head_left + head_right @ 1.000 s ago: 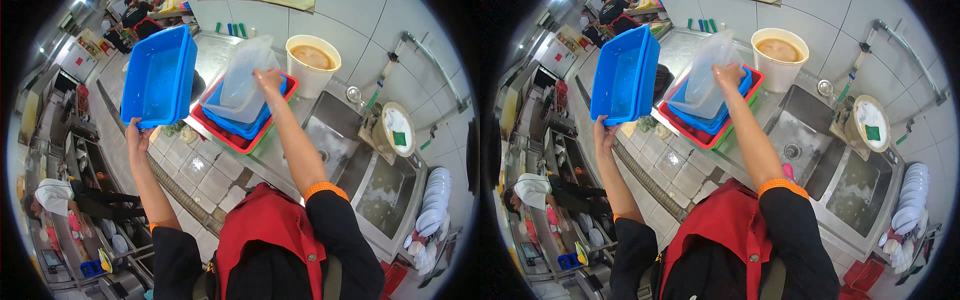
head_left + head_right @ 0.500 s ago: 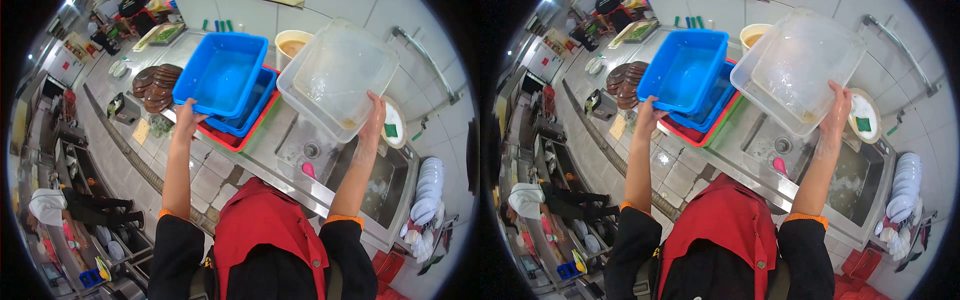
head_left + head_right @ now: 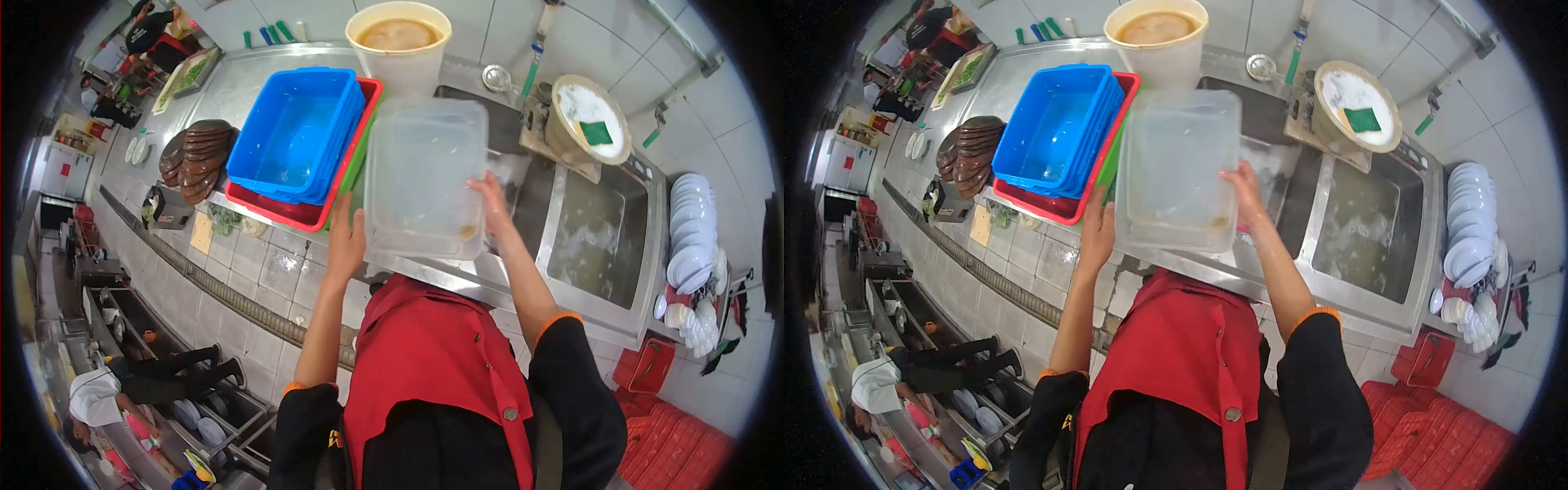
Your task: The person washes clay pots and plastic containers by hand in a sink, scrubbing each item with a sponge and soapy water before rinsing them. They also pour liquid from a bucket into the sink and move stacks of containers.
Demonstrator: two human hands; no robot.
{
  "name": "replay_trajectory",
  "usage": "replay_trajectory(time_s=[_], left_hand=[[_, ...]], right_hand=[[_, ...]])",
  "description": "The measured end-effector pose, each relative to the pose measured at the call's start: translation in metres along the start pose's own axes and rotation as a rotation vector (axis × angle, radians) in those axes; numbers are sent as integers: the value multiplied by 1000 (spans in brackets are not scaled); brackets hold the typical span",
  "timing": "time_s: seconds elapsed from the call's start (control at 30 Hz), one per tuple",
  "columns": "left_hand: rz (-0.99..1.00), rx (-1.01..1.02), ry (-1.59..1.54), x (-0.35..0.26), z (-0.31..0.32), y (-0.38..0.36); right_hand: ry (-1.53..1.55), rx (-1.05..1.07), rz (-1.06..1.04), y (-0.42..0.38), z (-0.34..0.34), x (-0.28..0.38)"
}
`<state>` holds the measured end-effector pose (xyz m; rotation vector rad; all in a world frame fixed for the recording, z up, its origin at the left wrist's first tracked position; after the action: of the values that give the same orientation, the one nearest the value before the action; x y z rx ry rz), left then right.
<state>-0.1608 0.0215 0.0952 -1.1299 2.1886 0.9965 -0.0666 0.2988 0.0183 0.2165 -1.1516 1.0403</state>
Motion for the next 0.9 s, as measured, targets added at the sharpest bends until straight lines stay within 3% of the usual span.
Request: replay_trajectory(time_s=[0.07,0.13,0.17,0.2,0.27,0.3,0.37,0.43,0.47,0.5,0.57,0.67,0.7,0.77,0.8,0.83,0.87,0.9], left_hand=[[11,-57,55,-10,7,-3],[121,39,85,-42,13,-2],[151,226,1,-42,34,-5],[155,232,-11,-38,46,-11],[-93,410,363,-3,81,-30],[-75,411,355,8,90,-33],[-349,256,86,44,85,-38],[-449,320,138,30,81,-31],[-538,358,182,28,80,-30],[-543,364,188,29,82,-32],[-540,389,308,33,91,-32],[-599,386,301,25,91,-34],[-610,390,313,23,91,-34],[-952,136,16,34,80,-46],[-964,130,28,40,77,-50],[-1226,69,-431,50,87,-67],[-1448,-4,-913,47,100,-79],[-1453,-8,-907,47,100,-85]], right_hand=[[-114,83,-22,18,-12,-52],[-317,128,-122,23,-14,-81],[-320,113,-121,17,-9,-79],[-459,172,-88,14,-2,-78],[-604,216,-66,7,1,-37],[-771,132,-328,3,3,18],[-977,-149,-878,8,-15,114],[-1055,-425,-1079,24,-58,206],[-1266,-687,-1124,51,-95,234],[-1478,-875,-694,79,-129,251],[-1500,-888,-90,119,-173,254],[-1661,-730,5,208,-219,227],[-1674,-387,95,255,-246,208],[-1746,-284,142,247,-241,210],[-1815,-201,173,245,-236,207],[-1885,-333,26,262,-251,205],[-1885,-321,33,262,-252,203],[-1820,-290,25,264,-251,206]])
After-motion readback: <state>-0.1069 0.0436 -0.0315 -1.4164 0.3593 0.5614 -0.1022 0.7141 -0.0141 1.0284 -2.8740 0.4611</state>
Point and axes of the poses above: each hand's wrist, its own y-axis towards the middle knuckle, its own z-axis out of the palm, x = y × z, the point moved 7 cm from there along y, towards the middle knuckle, and after that the axes turned 5 degrees about -x, right-handed, at the moved point
